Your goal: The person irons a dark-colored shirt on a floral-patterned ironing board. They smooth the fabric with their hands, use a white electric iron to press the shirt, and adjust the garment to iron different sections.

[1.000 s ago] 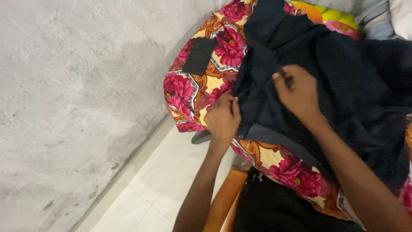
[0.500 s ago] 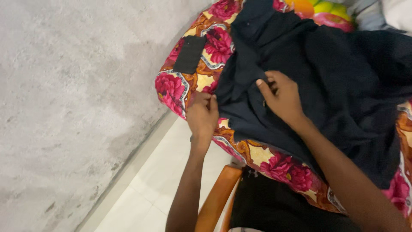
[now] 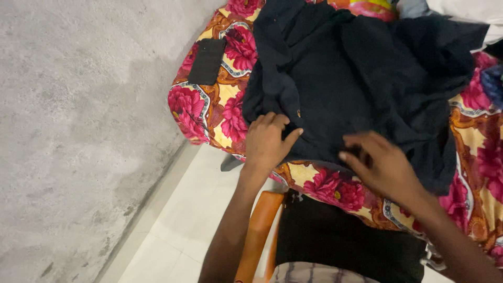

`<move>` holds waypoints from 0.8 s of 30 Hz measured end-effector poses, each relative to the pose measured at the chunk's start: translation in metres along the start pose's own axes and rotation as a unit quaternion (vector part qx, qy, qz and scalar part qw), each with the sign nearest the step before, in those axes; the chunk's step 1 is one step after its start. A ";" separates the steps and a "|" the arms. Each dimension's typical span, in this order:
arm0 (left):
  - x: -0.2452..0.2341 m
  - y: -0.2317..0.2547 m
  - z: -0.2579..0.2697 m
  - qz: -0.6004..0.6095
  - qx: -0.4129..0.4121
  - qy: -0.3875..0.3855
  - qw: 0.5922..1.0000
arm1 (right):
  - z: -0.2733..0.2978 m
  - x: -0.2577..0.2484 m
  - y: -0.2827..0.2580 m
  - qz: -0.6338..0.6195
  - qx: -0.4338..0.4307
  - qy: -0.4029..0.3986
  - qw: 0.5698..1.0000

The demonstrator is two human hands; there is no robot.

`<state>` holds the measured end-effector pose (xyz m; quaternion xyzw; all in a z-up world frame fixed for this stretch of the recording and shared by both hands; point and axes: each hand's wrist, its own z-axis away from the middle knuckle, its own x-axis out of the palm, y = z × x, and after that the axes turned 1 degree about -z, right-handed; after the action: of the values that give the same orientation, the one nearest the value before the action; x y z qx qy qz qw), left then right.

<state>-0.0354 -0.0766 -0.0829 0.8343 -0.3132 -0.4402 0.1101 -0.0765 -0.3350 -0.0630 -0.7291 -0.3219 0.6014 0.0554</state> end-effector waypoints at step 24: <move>0.027 0.005 0.010 -0.055 -0.170 0.088 0.980 | 0.049 0.001 0.015 -0.096 -0.212 -0.082 0.969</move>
<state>-0.0341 -0.0967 -0.1043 0.8546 -0.1766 -0.4175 0.2535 -0.1150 -0.3608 -0.0841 -0.6383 -0.5139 0.5689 -0.0690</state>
